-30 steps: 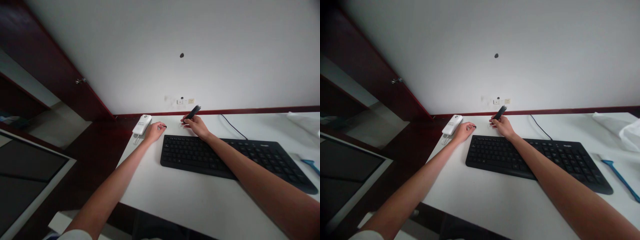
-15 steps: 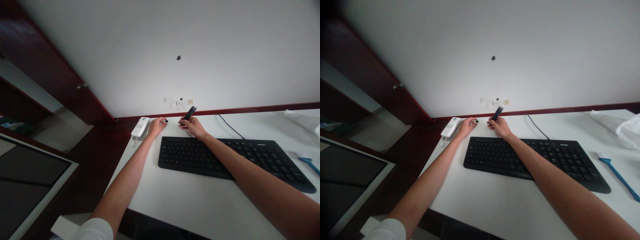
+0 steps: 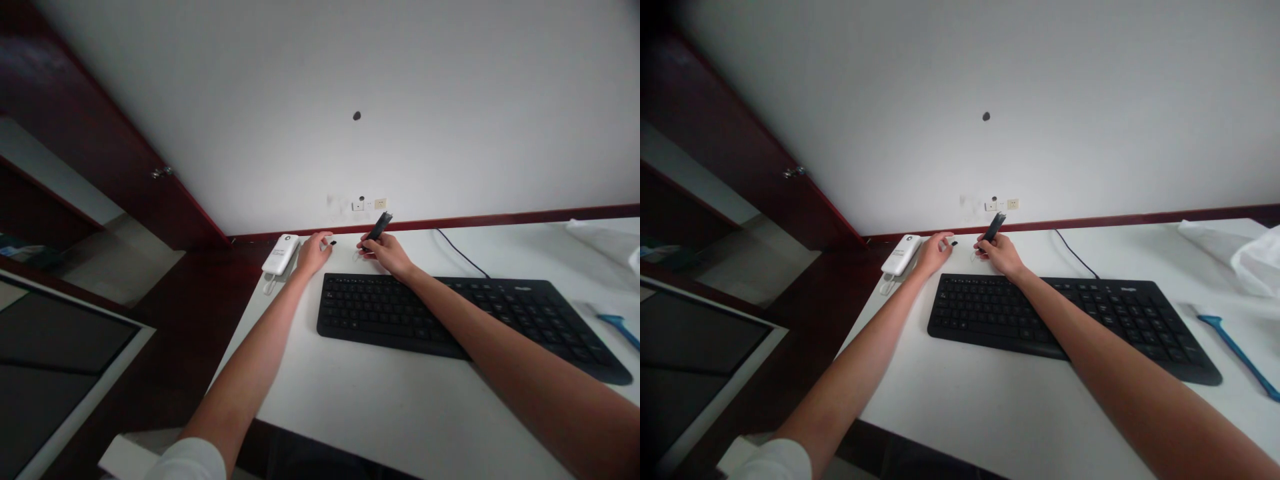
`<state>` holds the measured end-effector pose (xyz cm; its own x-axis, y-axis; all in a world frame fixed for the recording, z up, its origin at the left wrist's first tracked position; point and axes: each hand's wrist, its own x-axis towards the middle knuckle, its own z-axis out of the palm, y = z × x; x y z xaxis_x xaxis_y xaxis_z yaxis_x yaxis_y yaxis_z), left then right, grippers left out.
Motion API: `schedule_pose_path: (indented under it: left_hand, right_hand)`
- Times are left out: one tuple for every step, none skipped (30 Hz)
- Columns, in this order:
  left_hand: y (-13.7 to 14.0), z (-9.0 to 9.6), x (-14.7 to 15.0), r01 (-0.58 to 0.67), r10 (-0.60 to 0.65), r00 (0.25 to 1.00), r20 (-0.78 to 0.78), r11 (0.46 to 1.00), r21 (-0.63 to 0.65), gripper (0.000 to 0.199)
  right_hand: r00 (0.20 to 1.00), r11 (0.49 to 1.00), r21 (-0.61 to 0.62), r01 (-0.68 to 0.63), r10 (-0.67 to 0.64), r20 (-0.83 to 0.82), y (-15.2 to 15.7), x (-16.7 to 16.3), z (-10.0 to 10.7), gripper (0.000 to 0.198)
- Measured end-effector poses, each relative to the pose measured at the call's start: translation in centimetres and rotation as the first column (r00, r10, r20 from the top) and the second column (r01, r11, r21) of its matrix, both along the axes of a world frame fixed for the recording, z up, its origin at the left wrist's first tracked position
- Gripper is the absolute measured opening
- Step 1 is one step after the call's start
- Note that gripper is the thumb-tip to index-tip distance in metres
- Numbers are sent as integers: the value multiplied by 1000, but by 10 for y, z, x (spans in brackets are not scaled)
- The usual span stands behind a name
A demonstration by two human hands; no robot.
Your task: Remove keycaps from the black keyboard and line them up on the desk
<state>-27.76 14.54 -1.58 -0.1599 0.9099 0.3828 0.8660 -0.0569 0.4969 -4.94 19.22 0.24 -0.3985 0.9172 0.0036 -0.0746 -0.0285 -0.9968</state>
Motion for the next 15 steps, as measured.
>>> schedule_pose_path:
  left_hand:
    - [0, 0, 1, 9, -8, 1000, -17, 1000, 22, 39]
    - [-1, 1, 1, 20, -19, 999, -33, 999, 39, 37]
    - [-1, 1, 2, 31, -29, 998, -48, 998, 48, 32]
    - [-1, 1, 2, 40, -37, 998, -59, 998, 48, 27]
    - [-1, 1, 2, 44, -41, 997, -66, 998, 45, 22]
    - [-1, 1, 2, 42, -40, 997, -70, 998, 38, 18]
    - [-1, 1, 2, 37, -34, 997, -71, 999, 30, 16]
    - [0, 1, 2, 30, -28, 997, -70, 999, 24, 15]
    - [0, 0, 1, 25, -24, 997, -69, 1000, 19, 14]
    - [0, 0, 1, 22, -21, 997, -69, 1000, 15, 14]
    - [0, 0, 1, 22, -22, 997, -71, 1000, 9, 13]
    - [0, 0, 1, 25, -25, 997, -74, 1000, 3, 13]
    - [0, 0, 1, 31, -31, 997, -77, 1000, -4, 14]
    - [0, 0, 1, 39, -39, 996, -78, 999, -11, 16]
    - [0, 0, 1, 47, -48, 996, -79, 999, -16, 17]
  right_hand:
    - [1000, 1000, -5, 3, -3, 2, 0, 0, 0, 5]
    - [1000, 1000, -10, 7, -6, 2, 0, 0, 1, 6]
    - [1000, 1000, -14, 9, -9, 2, 0, 0, 1, 6]
    - [1000, 1000, -17, 10, -10, 1, -1, -1, 1, 6]
    - [1000, 1000, -18, 10, -10, 0, -1, -1, 1, 6]
    - [1000, 1000, -17, 9, -9, -1, -1, -1, 1, 6]
    - [1000, 1000, -16, 8, -8, -1, -1, -1, 1, 5]
    - [1000, 1000, -14, 7, -7, 0, -1, -1, 1, 5]
    - [1000, 1000, -12, 8, -8, 2, -1, -1, 2, 5]
    - [1000, 1000, -12, 9, -9, 4, -2, 0, 2, 5]
    - [1000, 1000, -13, 10, -10, 5, -2, 0, 2, 5]
    - [1000, 1000, -16, 11, -11, 7, -3, 0, 3, 5]
    - [1000, 1000, -19, 12, -12, 8, -3, 0, 3, 5]
    - [1000, 1000, -22, 12, -12, 8, -3, 0, 4, 5]
    - [1000, 1000, -23, 12, -12, 8, -3, 0, 4, 5]
